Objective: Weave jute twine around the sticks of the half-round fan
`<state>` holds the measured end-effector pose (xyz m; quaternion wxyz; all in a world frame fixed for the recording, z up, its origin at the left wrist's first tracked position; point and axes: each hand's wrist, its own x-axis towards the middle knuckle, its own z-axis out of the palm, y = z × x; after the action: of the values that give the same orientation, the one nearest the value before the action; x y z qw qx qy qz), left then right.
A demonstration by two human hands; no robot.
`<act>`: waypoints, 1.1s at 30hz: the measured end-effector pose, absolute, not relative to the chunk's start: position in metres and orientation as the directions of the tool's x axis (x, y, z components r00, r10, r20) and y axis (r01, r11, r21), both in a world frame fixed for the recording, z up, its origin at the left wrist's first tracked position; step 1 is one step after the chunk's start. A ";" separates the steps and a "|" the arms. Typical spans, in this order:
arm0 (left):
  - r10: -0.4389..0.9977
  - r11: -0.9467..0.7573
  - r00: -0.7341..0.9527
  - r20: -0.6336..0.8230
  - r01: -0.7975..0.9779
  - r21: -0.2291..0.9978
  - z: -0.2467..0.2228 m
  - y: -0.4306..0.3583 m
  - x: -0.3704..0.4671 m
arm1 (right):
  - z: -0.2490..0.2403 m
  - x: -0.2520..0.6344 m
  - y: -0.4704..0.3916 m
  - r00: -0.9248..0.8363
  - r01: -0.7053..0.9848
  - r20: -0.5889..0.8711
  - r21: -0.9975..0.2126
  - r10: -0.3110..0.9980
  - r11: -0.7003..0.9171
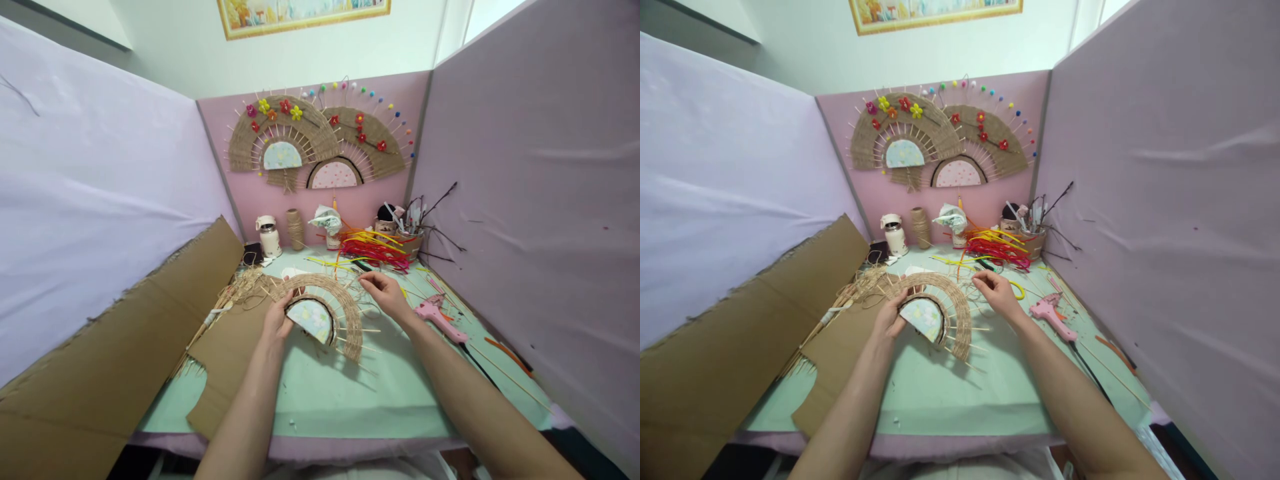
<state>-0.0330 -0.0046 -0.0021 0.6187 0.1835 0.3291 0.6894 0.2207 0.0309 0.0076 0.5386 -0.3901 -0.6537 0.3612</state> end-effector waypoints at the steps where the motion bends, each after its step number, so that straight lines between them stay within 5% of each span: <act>1: 0.974 -0.011 -0.160 -0.161 -0.740 0.673 -0.002 -0.004 -0.034 | 0.008 0.221 0.031 -0.113 0.102 0.402 -0.905 0.908 0.413; 16: 0.972 -0.132 -0.229 -0.051 -0.712 0.690 0.003 -0.009 -0.027 | -0.001 0.206 0.028 -0.384 -0.089 -0.007 -0.995 0.923 -0.044; 25: 0.959 -0.136 -0.275 -0.065 -0.650 0.747 0.006 -0.010 -0.023 | -0.004 0.202 0.032 -0.298 -0.257 0.002 -0.963 0.955 -0.079; 30: 0.863 -0.325 -0.493 0.106 -0.383 0.865 0.005 -0.016 -0.020 | -0.001 0.207 0.040 -0.144 -0.390 0.054 -0.921 0.988 -0.006; 33: 0.925 -0.272 -0.336 0.177 -0.259 0.927 0.002 -0.022 -0.014 | 0.001 0.208 0.041 -0.101 -0.428 0.072 -0.904 0.992 0.022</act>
<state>-0.0144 -0.0221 0.0023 0.4252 0.3886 0.4282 0.6963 0.2083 0.0412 0.0007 0.5793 -0.3371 -0.4187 0.6128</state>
